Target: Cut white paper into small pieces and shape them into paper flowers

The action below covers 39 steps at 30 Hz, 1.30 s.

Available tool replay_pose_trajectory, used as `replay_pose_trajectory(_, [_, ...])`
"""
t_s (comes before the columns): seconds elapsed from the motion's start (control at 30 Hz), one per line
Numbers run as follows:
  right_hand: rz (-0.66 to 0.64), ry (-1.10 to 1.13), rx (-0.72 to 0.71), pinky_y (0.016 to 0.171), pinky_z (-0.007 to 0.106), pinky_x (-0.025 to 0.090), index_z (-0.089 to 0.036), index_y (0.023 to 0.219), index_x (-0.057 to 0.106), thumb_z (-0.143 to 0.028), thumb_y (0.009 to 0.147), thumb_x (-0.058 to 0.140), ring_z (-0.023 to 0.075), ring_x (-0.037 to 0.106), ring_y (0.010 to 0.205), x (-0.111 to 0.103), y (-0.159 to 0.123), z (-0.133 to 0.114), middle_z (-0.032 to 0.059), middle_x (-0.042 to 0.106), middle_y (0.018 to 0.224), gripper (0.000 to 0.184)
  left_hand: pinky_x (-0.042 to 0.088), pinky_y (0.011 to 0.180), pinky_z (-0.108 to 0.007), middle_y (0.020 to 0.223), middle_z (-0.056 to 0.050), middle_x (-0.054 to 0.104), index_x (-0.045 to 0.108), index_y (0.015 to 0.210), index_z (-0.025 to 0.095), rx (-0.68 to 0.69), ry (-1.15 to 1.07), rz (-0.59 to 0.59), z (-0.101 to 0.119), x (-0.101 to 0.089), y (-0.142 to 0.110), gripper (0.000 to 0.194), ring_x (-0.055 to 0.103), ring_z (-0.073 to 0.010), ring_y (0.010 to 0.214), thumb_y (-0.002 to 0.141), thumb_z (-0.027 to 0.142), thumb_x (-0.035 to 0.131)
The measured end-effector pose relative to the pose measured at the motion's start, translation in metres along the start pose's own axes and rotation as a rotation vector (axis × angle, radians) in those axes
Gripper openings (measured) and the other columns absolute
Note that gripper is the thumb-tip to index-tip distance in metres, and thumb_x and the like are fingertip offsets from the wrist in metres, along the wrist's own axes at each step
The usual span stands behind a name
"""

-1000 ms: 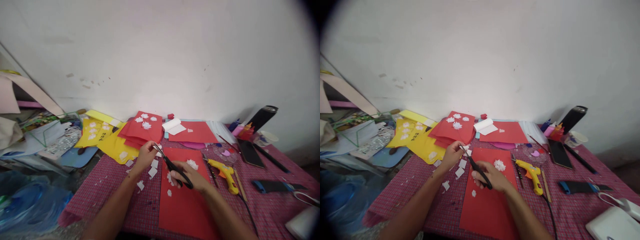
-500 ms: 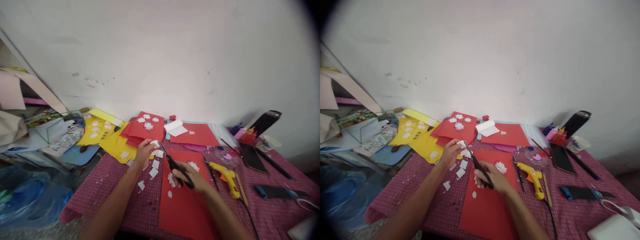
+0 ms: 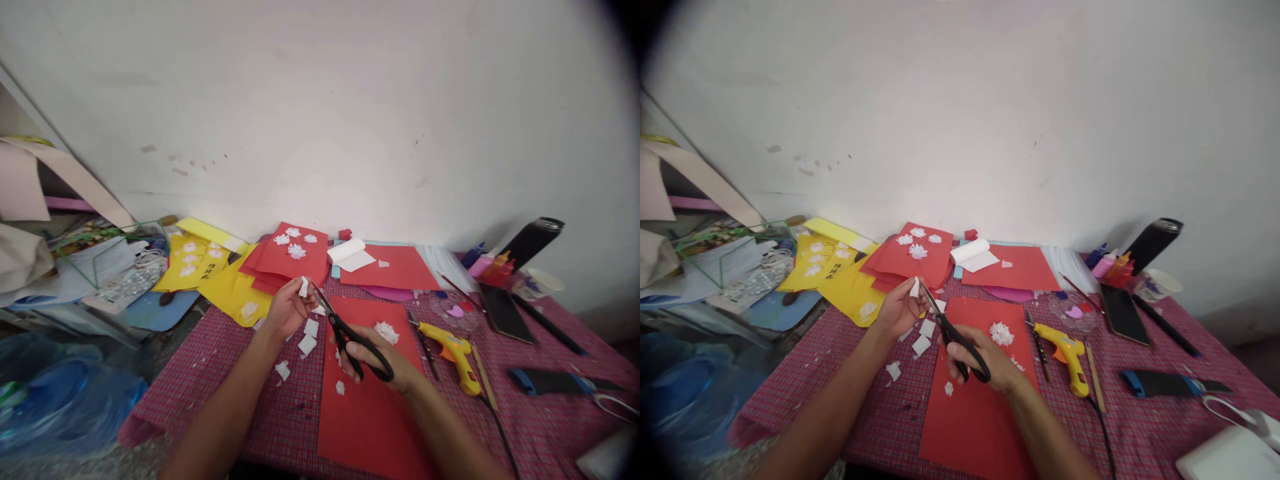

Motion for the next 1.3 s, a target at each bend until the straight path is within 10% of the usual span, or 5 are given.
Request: replay_pose_trajectory(1.3, [0.037,0.085,0.041,0.044,0.021,0.038,-0.011,0.112,0.057,-0.055,0.089,0.058,0.0131,0.058,0.050,-0.002,0.001,0.010,0.0038,0.064,0.067,0.049,0.051,0.064,-0.027,0.073,-0.002,0.062,0.057,0.080,0.015,0.081,0.129,0.026,0.002,0.002,0.001,0.021,0.060,-0.0122,0.063,0.082,0.034,0.067])
Point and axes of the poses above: each hand's wrist, its own y-axis towards the middle knuckle, its own x-axis out of the palm, z = x × y, the point moved 9 cm from there along y, towards the middle knuckle
